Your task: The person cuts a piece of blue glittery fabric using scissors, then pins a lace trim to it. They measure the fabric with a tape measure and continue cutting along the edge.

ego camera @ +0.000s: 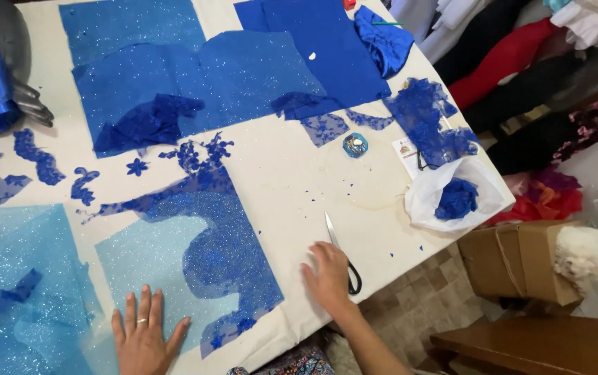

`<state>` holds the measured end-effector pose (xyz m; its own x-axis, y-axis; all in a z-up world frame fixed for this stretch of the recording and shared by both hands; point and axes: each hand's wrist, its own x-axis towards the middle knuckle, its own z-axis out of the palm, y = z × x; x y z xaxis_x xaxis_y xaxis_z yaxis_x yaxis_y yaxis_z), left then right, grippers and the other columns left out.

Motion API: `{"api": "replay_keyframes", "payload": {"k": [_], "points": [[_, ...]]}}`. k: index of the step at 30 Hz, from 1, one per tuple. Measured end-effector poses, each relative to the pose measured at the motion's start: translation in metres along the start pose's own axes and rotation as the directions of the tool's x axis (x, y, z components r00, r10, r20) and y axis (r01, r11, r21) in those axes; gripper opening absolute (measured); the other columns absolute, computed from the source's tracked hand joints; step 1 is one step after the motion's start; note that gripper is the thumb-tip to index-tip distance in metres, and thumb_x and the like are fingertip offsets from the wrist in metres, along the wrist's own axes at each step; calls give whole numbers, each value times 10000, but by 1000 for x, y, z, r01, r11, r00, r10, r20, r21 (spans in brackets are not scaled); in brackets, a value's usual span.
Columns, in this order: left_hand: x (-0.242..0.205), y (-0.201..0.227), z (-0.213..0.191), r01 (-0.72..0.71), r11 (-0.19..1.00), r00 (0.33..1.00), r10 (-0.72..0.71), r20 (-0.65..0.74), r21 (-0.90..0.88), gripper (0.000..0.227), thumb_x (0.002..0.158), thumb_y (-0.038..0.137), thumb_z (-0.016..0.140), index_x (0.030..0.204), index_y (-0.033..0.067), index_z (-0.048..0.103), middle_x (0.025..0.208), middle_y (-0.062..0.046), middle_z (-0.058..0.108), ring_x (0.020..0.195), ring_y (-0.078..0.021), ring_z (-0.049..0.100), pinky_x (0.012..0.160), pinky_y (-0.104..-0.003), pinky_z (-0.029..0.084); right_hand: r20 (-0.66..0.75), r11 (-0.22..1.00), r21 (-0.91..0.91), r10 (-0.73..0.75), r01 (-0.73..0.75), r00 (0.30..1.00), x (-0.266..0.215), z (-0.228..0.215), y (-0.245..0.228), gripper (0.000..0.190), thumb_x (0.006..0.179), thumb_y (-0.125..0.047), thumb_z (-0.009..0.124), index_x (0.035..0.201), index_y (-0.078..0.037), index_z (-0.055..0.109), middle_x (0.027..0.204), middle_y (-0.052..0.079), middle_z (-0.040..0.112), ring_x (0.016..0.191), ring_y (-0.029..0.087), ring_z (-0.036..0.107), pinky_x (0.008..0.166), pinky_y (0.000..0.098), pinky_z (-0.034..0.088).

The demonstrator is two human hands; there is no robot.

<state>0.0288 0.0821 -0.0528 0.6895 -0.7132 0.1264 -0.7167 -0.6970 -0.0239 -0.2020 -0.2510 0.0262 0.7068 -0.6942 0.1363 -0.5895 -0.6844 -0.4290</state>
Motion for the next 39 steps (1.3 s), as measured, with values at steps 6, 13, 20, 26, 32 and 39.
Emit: {"api": "replay_keyframes", "payload": {"k": [6,13,20,26,32,39], "points": [[9,59,-22,124,987,987,-133,95,100,921,749,857,264,1519,359,353,1673,116,280,1605,-200,218,1337,-468,110,364,791,-60,585,-609,725,10,-49,58,493,849,-424,730,1211,-151,538,1145,-6,600,1043,189,590,861,347,495],[52,158,-25,134,966,947,-190,258,222,979,704,951,201,1527,422,205,1673,161,132,1583,-185,112,1288,-479,69,540,883,-165,453,-438,709,58,-72,63,227,764,-280,657,893,-177,501,857,-34,537,770,145,506,673,319,430],[84,211,-43,192,938,768,-327,551,288,1024,731,977,133,1564,388,50,1680,119,6,1569,-221,28,1247,-526,38,544,979,-117,203,-166,814,126,-77,138,159,727,-191,607,861,-141,538,858,17,570,785,201,539,664,344,449],[73,226,-30,216,957,959,-244,141,192,975,824,925,121,1573,302,88,1692,48,44,1567,-261,40,1251,-538,47,448,986,-165,40,39,893,204,-68,182,142,709,-178,626,826,-138,554,826,35,591,822,240,570,662,380,468],[55,226,-6,212,961,928,-140,-347,180,975,841,894,204,1570,249,155,1694,-6,97,1590,-281,47,1275,-545,22,539,970,-206,4,127,842,234,-68,179,104,747,-192,599,829,-155,546,829,1,578,839,200,555,695,355,476],[95,245,-105,376,921,668,-344,659,100,904,904,829,296,1579,260,99,1676,-6,-1,1550,-309,-52,1234,-594,-51,619,967,-247,103,69,779,240,-99,158,168,842,-318,625,956,-195,612,956,-38,633,932,151,582,743,323,503]]}}
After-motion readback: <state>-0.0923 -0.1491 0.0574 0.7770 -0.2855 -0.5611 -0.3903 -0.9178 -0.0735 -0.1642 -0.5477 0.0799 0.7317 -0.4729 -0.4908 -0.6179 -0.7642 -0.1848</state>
